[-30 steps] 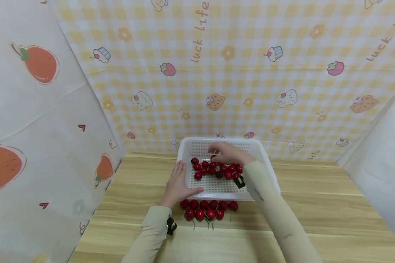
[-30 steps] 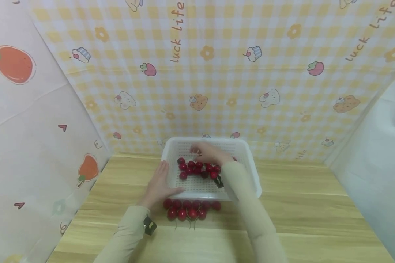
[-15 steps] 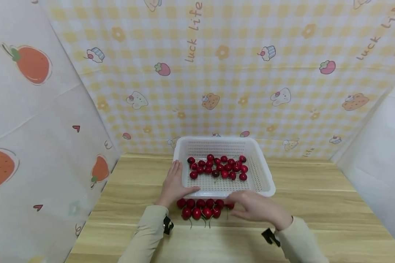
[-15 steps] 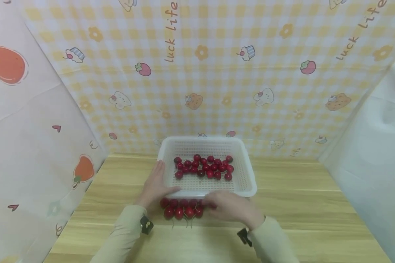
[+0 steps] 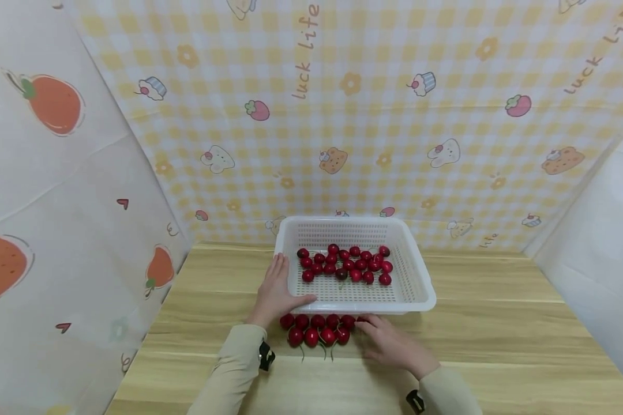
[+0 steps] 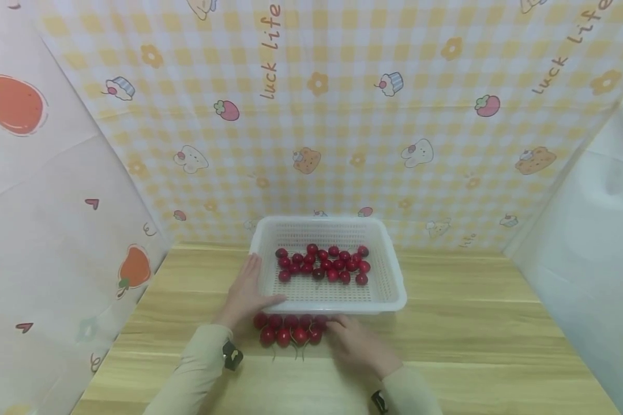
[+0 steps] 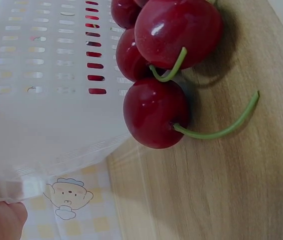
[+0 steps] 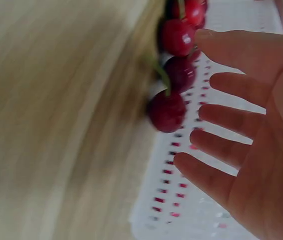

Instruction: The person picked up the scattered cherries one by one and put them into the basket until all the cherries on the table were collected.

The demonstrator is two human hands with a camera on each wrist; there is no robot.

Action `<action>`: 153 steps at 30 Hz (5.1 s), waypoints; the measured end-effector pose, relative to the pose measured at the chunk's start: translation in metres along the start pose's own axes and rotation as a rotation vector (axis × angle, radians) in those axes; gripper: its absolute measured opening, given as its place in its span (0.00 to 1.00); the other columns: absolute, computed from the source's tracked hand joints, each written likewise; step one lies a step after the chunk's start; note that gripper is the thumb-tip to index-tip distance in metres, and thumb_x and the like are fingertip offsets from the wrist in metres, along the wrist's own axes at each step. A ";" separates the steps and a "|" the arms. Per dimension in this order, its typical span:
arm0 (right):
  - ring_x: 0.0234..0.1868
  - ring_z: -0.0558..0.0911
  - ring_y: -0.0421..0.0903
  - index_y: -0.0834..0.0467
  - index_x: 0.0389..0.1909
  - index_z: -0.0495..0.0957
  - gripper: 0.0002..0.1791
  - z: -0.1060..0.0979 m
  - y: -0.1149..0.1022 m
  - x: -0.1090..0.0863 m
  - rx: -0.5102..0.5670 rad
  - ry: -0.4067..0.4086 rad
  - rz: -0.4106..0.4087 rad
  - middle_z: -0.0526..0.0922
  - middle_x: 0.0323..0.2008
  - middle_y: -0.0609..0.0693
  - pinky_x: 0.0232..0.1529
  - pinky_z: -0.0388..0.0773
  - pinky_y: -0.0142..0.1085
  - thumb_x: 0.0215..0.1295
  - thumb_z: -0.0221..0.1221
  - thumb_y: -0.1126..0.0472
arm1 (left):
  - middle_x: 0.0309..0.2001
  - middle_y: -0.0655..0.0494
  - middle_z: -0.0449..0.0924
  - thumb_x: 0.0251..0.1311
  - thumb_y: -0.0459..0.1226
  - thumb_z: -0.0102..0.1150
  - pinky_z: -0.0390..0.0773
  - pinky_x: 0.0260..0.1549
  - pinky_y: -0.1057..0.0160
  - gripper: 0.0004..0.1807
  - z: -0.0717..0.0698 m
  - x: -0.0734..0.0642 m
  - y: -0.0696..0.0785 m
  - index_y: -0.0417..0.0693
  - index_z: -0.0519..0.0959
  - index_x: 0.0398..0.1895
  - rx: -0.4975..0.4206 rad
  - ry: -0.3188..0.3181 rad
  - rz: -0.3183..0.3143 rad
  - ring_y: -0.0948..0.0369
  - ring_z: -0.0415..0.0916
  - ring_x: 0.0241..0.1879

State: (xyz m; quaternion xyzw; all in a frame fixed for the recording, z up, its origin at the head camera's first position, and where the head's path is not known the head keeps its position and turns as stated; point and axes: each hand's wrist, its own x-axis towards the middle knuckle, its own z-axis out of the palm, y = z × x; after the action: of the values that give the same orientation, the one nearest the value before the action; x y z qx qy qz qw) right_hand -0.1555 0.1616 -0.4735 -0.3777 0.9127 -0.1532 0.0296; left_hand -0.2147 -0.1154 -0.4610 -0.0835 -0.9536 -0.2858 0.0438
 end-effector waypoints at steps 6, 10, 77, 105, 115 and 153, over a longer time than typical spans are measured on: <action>0.53 0.73 0.56 0.63 0.52 0.74 0.28 0.010 0.010 0.002 0.008 -0.007 0.047 0.69 0.56 0.58 0.51 0.74 0.47 0.47 0.65 0.59 | 0.70 0.40 0.41 0.33 0.66 0.63 0.47 0.66 0.50 0.65 0.000 0.001 0.000 0.34 0.49 0.68 0.003 -0.003 -0.006 0.49 0.37 0.70; 0.50 0.75 0.54 0.63 0.51 0.74 0.27 0.013 0.015 0.003 -0.007 0.019 0.038 0.71 0.54 0.57 0.50 0.75 0.45 0.46 0.65 0.62 | 0.70 0.42 0.41 0.33 0.66 0.63 0.46 0.66 0.51 0.65 0.000 0.001 0.000 0.35 0.48 0.68 0.006 0.002 -0.016 0.51 0.36 0.70; 0.38 0.77 0.46 0.60 0.49 0.77 0.20 -0.054 0.079 0.223 0.192 -0.253 0.370 0.80 0.40 0.54 0.36 0.78 0.34 0.53 0.63 0.67 | 0.70 0.40 0.44 0.36 0.65 0.62 0.49 0.66 0.52 0.63 -0.004 -0.001 0.003 0.33 0.50 0.68 0.006 -0.021 0.003 0.49 0.38 0.70; 0.50 0.76 0.52 0.61 0.52 0.74 0.17 -0.110 0.018 0.167 0.187 0.027 -0.072 0.77 0.50 0.56 0.52 0.73 0.43 0.61 0.57 0.63 | 0.70 0.40 0.43 0.36 0.66 0.62 0.48 0.66 0.52 0.64 0.000 0.000 -0.003 0.32 0.50 0.67 0.032 0.002 0.013 0.49 0.38 0.70; 0.43 0.79 0.41 0.58 0.45 0.78 0.15 -0.099 -0.034 0.056 0.139 0.043 -0.268 0.80 0.42 0.47 0.46 0.77 0.33 0.57 0.60 0.59 | 0.70 0.41 0.41 0.34 0.68 0.61 0.47 0.66 0.51 0.65 -0.002 0.002 -0.005 0.34 0.48 0.68 0.030 0.000 0.004 0.50 0.37 0.70; 0.29 0.70 0.34 0.59 0.37 0.81 0.14 0.025 0.011 0.008 0.085 0.038 -0.025 0.72 0.31 0.46 0.30 0.75 0.27 0.47 0.62 0.72 | 0.70 0.40 0.42 0.34 0.68 0.60 0.46 0.66 0.52 0.65 0.000 0.000 0.000 0.33 0.49 0.68 0.024 -0.017 0.005 0.50 0.36 0.70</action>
State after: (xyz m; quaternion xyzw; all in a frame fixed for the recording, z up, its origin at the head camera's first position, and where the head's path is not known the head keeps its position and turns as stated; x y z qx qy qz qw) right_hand -0.1642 0.1572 -0.5002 -0.3846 0.9009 -0.1994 0.0263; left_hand -0.2144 -0.1154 -0.4614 -0.0876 -0.9571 -0.2737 0.0373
